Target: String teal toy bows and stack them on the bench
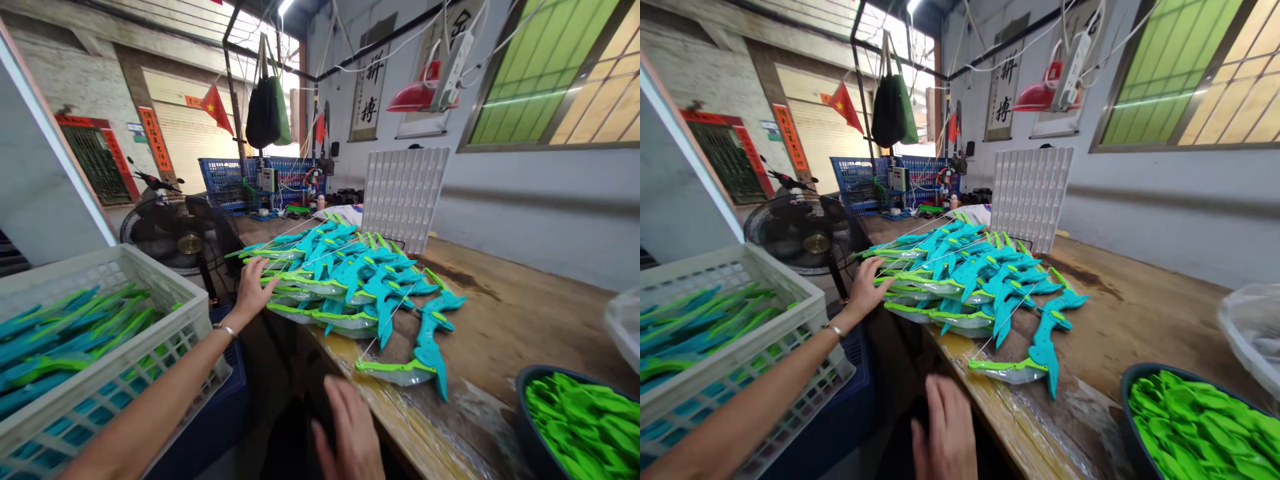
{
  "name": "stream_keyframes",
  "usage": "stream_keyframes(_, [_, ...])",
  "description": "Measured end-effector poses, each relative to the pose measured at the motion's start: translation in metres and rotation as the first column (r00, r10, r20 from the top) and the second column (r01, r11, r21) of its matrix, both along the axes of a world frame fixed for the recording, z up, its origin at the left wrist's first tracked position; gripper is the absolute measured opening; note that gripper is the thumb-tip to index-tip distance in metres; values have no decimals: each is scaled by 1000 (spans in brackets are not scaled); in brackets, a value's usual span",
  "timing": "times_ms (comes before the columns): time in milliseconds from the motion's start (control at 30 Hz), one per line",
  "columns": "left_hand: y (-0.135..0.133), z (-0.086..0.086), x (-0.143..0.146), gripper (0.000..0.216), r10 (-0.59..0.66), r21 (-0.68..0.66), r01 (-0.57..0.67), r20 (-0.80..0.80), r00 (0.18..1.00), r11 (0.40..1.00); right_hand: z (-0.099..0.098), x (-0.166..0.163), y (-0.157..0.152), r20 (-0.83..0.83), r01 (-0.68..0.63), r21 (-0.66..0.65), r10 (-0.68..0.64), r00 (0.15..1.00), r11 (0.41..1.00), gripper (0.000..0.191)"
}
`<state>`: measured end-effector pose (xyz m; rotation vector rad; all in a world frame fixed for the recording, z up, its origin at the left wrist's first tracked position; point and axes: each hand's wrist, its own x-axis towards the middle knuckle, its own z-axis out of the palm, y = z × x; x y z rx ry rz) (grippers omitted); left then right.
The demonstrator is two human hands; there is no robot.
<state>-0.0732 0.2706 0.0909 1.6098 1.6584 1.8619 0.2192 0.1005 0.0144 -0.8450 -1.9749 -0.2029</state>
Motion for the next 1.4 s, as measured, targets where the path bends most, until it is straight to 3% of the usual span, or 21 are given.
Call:
stream_keyframes(100, [-14, 0, -25, 73, -54, -107, 22, -308, 950, 994, 37, -15, 80, 162, 75, -35, -68, 984, 997, 80])
stream_keyframes(200, [2, -1, -46, 94, -138, -272, -37, -596, 791, 962, 71, -22, 159, 378, 204, -127, -143, 915, 971, 105])
stream_keyframes(267, [23, -2, -59, 106, -191, -327, -54, -669, 718, 943, 80, -24, 199, 497, 256, -230, -113, 860, 939, 110])
stream_keyframes(333, [46, -3, -72, 117, -221, -346, -37, -675, 704, 938, 79, -23, 226, 557, 256, -303, -48, 829, 918, 102])
stream_keyframes(600, [118, -1, -108, 128, -356, -453, 3, -699, 620, 892, 60, -26, 259, 561, 237, -292, -34, 827, 927, 64])
stream_keyframes(767, [152, 10, -109, 130, -389, -498, -29, -712, 585, 867, 57, -33, 285, 588, 254, -303, -30, 808, 919, 57])
stream_keyframes(933, [163, 24, -98, 131, -388, -537, -126, -734, 557, 834, 55, -38, 305, 620, 288, -300, -43, 783, 910, 54])
stream_keyframes(1067, [150, 38, -84, 129, -361, -531, -207, -766, 532, 822, 54, -38, 305, 633, 301, -287, -56, 772, 909, 58])
stream_keyframes(1200, [103, 58, -86, 122, -310, -488, -275, -809, 500, 828, 53, -34, 294, 622, 269, -291, -32, 783, 918, 56])
stream_keyframes(1300, [46, 73, -120, 111, -264, -451, -340, -841, 473, 825, 44, -24, 302, 578, 209, -309, 9, 816, 928, 55])
stream_keyframes(1400, [-35, 83, -184, 96, -199, -454, -487, -850, 487, 746, 22, -15, 330, 470, 133, -317, 34, 882, 939, 60])
